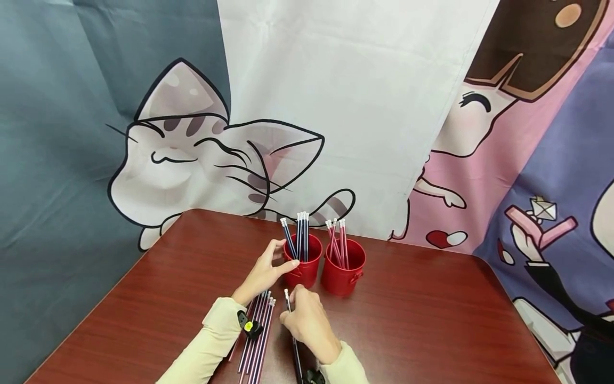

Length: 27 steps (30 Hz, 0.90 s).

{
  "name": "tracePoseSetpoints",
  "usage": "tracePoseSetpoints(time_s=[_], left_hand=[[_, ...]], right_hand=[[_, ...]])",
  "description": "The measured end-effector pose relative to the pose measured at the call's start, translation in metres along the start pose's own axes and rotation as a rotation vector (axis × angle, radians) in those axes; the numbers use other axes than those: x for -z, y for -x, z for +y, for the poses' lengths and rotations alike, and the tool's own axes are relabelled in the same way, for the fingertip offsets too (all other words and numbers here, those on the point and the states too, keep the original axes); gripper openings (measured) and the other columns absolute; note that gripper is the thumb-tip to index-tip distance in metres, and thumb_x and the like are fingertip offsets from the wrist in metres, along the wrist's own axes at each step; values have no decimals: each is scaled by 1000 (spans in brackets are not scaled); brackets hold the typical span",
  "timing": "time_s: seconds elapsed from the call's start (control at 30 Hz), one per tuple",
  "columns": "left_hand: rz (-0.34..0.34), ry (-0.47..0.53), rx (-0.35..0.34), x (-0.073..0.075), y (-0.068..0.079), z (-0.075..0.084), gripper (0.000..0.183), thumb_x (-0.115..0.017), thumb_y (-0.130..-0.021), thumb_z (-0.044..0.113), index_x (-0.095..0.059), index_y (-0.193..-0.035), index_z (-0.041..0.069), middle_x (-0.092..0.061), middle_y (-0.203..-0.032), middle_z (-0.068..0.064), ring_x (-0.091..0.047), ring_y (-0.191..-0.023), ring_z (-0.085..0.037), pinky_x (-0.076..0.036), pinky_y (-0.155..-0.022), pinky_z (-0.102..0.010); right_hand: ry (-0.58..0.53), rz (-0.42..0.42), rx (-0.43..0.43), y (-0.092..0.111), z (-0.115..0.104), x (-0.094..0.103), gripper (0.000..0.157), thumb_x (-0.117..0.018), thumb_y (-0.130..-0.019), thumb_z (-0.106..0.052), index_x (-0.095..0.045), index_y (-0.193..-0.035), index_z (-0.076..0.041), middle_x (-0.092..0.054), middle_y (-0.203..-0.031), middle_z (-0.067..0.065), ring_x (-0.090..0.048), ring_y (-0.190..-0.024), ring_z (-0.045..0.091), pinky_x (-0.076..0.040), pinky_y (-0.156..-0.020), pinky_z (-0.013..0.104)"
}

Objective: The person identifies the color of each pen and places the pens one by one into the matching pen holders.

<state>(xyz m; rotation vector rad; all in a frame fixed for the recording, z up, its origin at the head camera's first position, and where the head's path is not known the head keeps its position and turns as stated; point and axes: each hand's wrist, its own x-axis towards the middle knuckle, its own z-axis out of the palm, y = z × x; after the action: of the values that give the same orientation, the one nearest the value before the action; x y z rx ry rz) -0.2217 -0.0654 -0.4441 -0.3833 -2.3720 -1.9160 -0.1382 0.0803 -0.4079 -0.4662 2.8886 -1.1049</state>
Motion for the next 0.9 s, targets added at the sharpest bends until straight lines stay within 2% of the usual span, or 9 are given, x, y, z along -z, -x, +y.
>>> tracePoseSetpoints(time_s=[0.07, 0.2, 0.37, 0.6, 0.73, 0.9], left_hand=[[4, 23, -11, -1, 1, 3, 56, -68, -82, 26, -41, -130, 14, -50, -126, -13, -51, -111, -32, -40, -94, -53], [0, 45, -23, -1, 7, 19, 56, -66, -84, 18, -40, -130, 4, -47, -127, -21, -50, -112, -38, -37, -94, -57], [-17, 44, -4, 0, 13, 30, 55, -63, -86, 18, -37, -132, 3, -47, -127, -22, -49, -113, -37, -40, -93, -53], [8, 27, 23, -6, -1, -4, 57, -66, -83, 29, -38, -132, 17, -49, -128, -13, -47, -115, -34, -40, -94, -52], [13, 5, 26, -6, 0, -3, 57, -65, -83, 32, -38, -131, 20, -49, -127, -12, -47, -114, -32, -40, -93, -49], [24, -6, 32, -6, 1, -1, 58, -65, -82, 33, -36, -130, 21, -48, -125, -9, -45, -115, -30, -38, -96, -51]], right_hand=[[-44, 63, 43, 1, -4, 9, 23, -66, -63, 0, -53, -81, -7, -54, -67, -1, -50, -61, 9, -44, -55, 21], [-114, 225, 134, 0, -11, 27, 25, -63, -64, 5, -54, -85, -7, -57, -72, -1, -55, -64, 8, -49, -59, 19], [-171, 386, 231, -12, -20, 55, 24, -63, -71, 3, -56, -91, -8, -59, -75, -1, -56, -69, 9, -48, -57, 21], [-199, 563, 342, -41, -30, 93, 21, -64, -76, -1, -58, -96, -4, -63, -81, 4, -58, -72, 13, -47, -57, 21], [-237, 612, 405, -54, -35, 106, 20, -61, -77, 0, -57, -97, -3, -63, -83, 6, -58, -73, 13, -50, -56, 16], [-196, 672, 511, -71, -38, 111, 20, -60, -79, 0, -56, -98, 0, -60, -85, 6, -58, -74, 13, -53, -58, 21]])
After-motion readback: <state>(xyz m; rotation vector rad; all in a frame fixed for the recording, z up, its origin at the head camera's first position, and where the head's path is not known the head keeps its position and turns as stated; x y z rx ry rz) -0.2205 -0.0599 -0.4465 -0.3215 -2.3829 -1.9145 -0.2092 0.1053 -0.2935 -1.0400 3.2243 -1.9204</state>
